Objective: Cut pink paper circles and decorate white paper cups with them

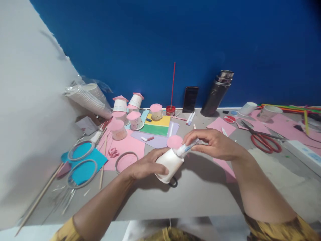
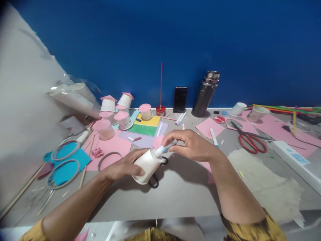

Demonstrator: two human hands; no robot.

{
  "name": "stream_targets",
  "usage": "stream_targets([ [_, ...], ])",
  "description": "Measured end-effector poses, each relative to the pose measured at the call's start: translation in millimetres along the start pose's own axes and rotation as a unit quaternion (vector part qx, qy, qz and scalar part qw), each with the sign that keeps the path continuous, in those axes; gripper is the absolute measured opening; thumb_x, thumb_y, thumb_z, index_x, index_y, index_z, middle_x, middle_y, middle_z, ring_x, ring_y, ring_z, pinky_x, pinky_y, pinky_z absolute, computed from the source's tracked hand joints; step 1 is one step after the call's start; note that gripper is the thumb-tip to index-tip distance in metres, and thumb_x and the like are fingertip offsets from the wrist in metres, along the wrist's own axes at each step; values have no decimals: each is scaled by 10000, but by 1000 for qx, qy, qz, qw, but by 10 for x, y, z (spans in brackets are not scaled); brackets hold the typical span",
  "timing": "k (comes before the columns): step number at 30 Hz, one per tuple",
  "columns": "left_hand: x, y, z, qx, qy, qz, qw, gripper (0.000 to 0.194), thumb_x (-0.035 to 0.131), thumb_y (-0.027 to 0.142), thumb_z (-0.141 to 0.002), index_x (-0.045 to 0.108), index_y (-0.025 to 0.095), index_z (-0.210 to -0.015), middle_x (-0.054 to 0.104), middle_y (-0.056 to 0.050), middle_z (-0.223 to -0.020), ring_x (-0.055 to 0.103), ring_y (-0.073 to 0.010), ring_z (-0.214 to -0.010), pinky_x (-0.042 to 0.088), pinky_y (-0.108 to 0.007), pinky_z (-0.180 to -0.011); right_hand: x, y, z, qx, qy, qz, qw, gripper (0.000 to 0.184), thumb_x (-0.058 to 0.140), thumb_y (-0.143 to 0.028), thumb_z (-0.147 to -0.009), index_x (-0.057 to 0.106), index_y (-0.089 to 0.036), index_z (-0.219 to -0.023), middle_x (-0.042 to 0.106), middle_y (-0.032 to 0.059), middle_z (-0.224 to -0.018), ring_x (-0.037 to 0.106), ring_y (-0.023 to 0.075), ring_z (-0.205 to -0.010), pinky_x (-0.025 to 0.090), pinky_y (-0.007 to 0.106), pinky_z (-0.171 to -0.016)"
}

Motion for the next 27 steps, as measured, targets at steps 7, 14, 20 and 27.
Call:
stream_targets([
  [7,14,-54,-13,-3,-49,-13,999,625,739,230,-702,618,168,-1312,717,-126,-1009,705,-253,-804,569,-334,-667,11,-92,9,-47,9,4,999,121,641,-242,-958,704,-229,-1060,754,43,-1085,701,190,-1017,521,305,-907],
  [14,0,-13,-24,-4,-41,-86,995,574,777,253,-627,702,151,-1187,686,-80,-937,592,-197,-787,489,-271,-639,-11,-88,24,-50,-8,72,996,132,581,-233,-986,693,-241,-1056,746,45,-1102,684,186,-1036,503,318,-928],
  [20,-19,18,-7,2,-43,-75,996,645,795,303,-624,679,152,-1240,698,-98,-998,630,-229,-832,512,-300,-683,-10,-82,31,-18,-62,61,996,160,579,-260,-979,708,-230,-1068,751,45,-1075,692,185,-971,509,312,-877],
  [27,-52,52,-16,109,89,-141,980,593,801,293,-683,670,206,-1254,690,-98,-1220,639,-301,-1089,519,-400,-917,-90,-54,47,47,63,97,992,184,604,-310,-948,726,-219,-1053,757,28,-968,659,151,-742,464,273,-679],
])
Point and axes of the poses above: each hand's wrist, its own z-axis away from the middle knuckle, its own x-axis out of the palm, y = z × x, the point moved 2 cm from there along -z, towards the middle knuckle
